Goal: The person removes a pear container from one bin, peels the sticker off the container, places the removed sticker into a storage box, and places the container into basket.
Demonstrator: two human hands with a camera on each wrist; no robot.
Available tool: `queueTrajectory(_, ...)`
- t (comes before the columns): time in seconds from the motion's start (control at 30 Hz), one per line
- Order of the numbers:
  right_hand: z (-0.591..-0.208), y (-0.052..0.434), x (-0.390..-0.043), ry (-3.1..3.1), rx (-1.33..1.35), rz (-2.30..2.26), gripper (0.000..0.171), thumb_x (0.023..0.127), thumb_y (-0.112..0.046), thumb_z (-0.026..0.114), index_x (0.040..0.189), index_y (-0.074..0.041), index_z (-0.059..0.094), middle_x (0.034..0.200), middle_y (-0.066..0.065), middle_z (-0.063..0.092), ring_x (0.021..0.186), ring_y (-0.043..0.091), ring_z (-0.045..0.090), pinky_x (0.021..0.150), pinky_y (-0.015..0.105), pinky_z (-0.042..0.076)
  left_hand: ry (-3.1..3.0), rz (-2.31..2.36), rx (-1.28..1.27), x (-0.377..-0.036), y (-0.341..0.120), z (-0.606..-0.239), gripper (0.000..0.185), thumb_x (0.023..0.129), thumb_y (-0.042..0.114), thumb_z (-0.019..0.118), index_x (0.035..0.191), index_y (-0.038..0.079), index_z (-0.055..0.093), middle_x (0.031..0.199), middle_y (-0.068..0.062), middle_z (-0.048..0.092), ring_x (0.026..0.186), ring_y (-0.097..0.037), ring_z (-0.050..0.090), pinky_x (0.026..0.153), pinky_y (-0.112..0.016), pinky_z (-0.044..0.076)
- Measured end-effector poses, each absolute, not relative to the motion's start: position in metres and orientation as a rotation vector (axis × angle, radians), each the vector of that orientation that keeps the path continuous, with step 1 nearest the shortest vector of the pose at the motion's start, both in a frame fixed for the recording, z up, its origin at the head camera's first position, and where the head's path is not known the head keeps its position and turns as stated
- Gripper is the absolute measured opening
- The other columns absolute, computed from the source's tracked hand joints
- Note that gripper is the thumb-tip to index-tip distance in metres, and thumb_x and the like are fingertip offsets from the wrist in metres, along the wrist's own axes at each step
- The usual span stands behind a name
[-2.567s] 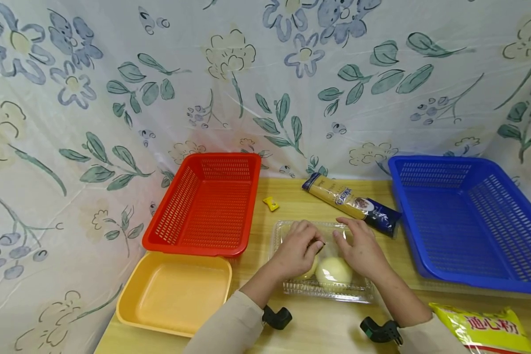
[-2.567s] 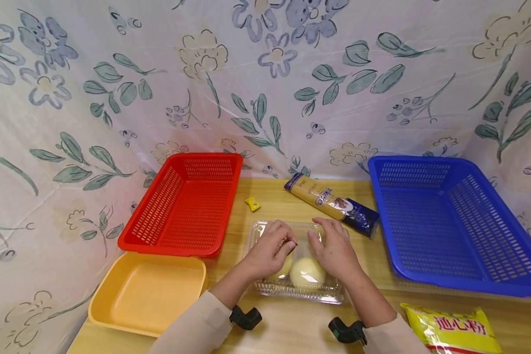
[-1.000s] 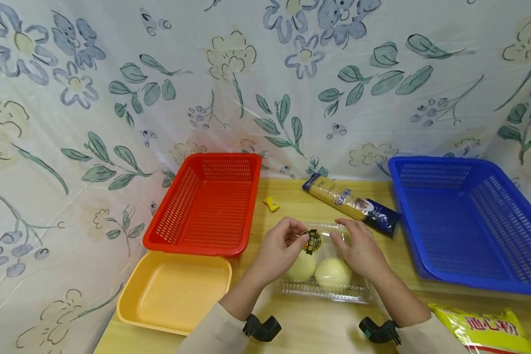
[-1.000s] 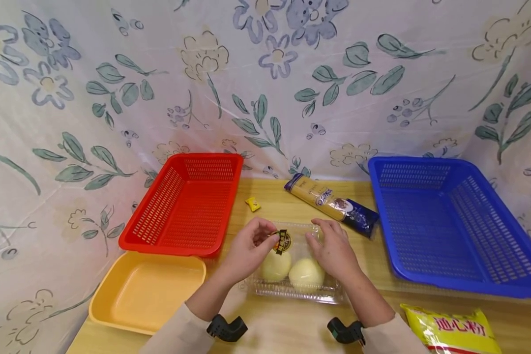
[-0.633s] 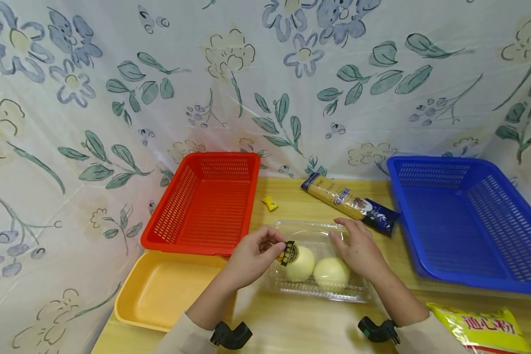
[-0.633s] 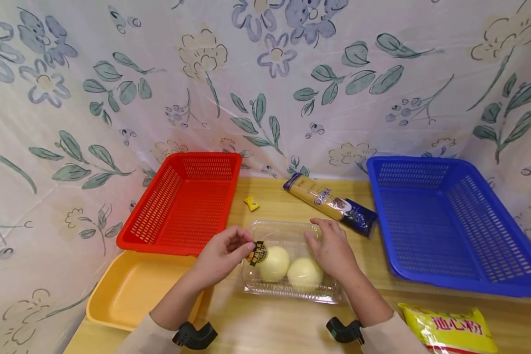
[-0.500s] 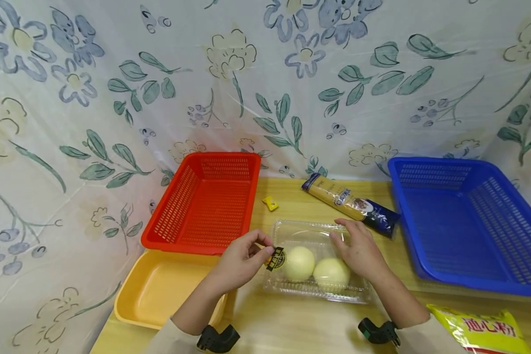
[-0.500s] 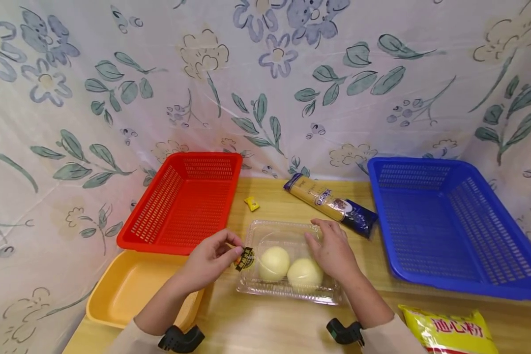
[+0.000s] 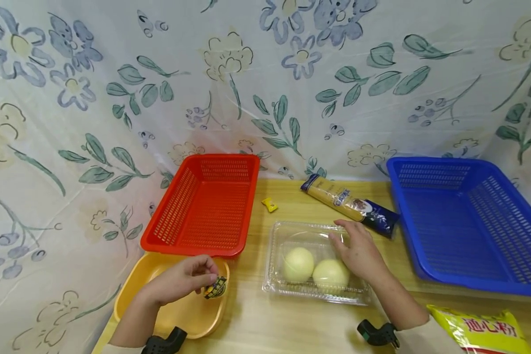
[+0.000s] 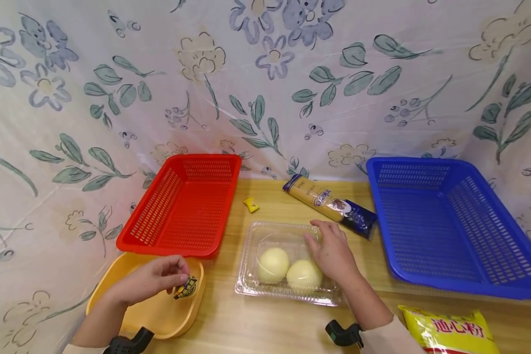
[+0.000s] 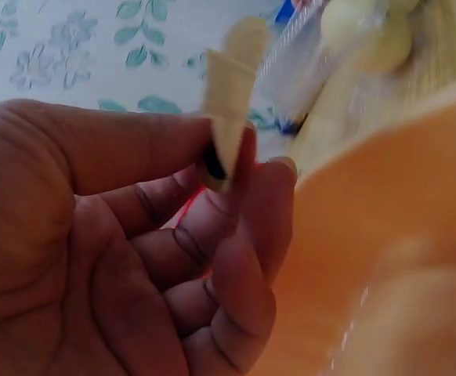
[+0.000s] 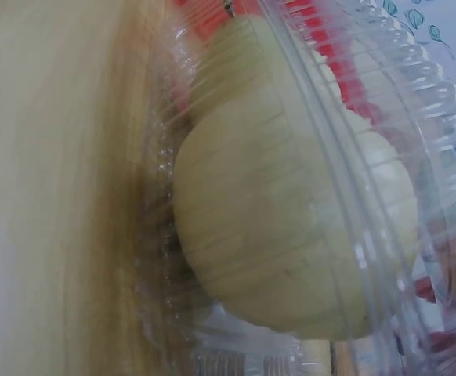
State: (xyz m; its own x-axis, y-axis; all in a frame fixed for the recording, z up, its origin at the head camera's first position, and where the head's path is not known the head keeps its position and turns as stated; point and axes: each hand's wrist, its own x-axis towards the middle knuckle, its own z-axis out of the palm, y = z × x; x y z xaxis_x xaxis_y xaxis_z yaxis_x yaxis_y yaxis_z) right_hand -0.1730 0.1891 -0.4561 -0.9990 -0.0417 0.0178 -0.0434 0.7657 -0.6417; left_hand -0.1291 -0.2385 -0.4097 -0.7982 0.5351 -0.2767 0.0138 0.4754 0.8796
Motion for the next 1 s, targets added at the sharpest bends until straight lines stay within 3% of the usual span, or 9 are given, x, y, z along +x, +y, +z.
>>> queueTrajectory(0.23, -0.455, 0.188, -0.172, -2.939, 0.073, 1.082, 0.054, 0.105, -0.042, 0.054, 0.149, -0.011, 0.048, 0.146, 0.023, 0.046, 0.135, 0.047, 0.043, 0.104, 0.070, 0.041, 2.341, 1.221, 0.258, -0.124, -0.267, -0.430, 0.020, 0.103, 0.022, 0.061, 0.108, 0.002, 0.061, 0.097, -0.009, 0.064, 0.079, -0.017, 0.057, 0.063, -0.026, 0.046)
queueTrajectory(0.43, -0.455, 0.189, -0.170, -2.934, 0.076, 1.092, 0.054, 0.105, -0.042, 0.053, 0.149, -0.010, 0.048, 0.145, 0.023, 0.046, 0.135, 0.047, 0.043, 0.104, 0.070, 0.041, 2.486, 1.051, 0.265, -0.119, -0.270, -0.442, 0.014, 0.101, 0.017, 0.062, 0.105, 0.004, 0.065, 0.093, -0.007, 0.065, 0.076, -0.012, 0.053, 0.063, -0.024, 0.043)
queueTrajectory(0.77, -0.454, 0.187, -0.170, -2.941, 0.061, 1.092, 0.054, 0.105, -0.041, 0.054, 0.150, -0.011, 0.047, 0.145, 0.023, 0.045, 0.135, 0.046, 0.043, 0.104, 0.069, 0.042, 2.616, 0.889, 0.155, -0.120, -0.263, -0.438, 0.022, 0.102, 0.015, 0.059, 0.120, 0.007, 0.068, 0.118, -0.006, 0.072, 0.100, -0.019, 0.065, 0.082, -0.039, 0.053)
queueTrajectory(1.0, -0.454, 0.187, -0.170, -2.940, 0.064, 1.083, 0.054, 0.105, -0.041, 0.054, 0.150, -0.011, 0.047, 0.145, 0.023, 0.045, 0.134, 0.046, 0.043, 0.103, 0.070, 0.042, 2.678, 0.856, 0.167, -0.115, -0.265, -0.431, 0.023, 0.102, 0.015, 0.059, 0.122, 0.007, 0.068, 0.117, -0.007, 0.073, 0.104, -0.022, 0.068, 0.088, -0.043, 0.054)
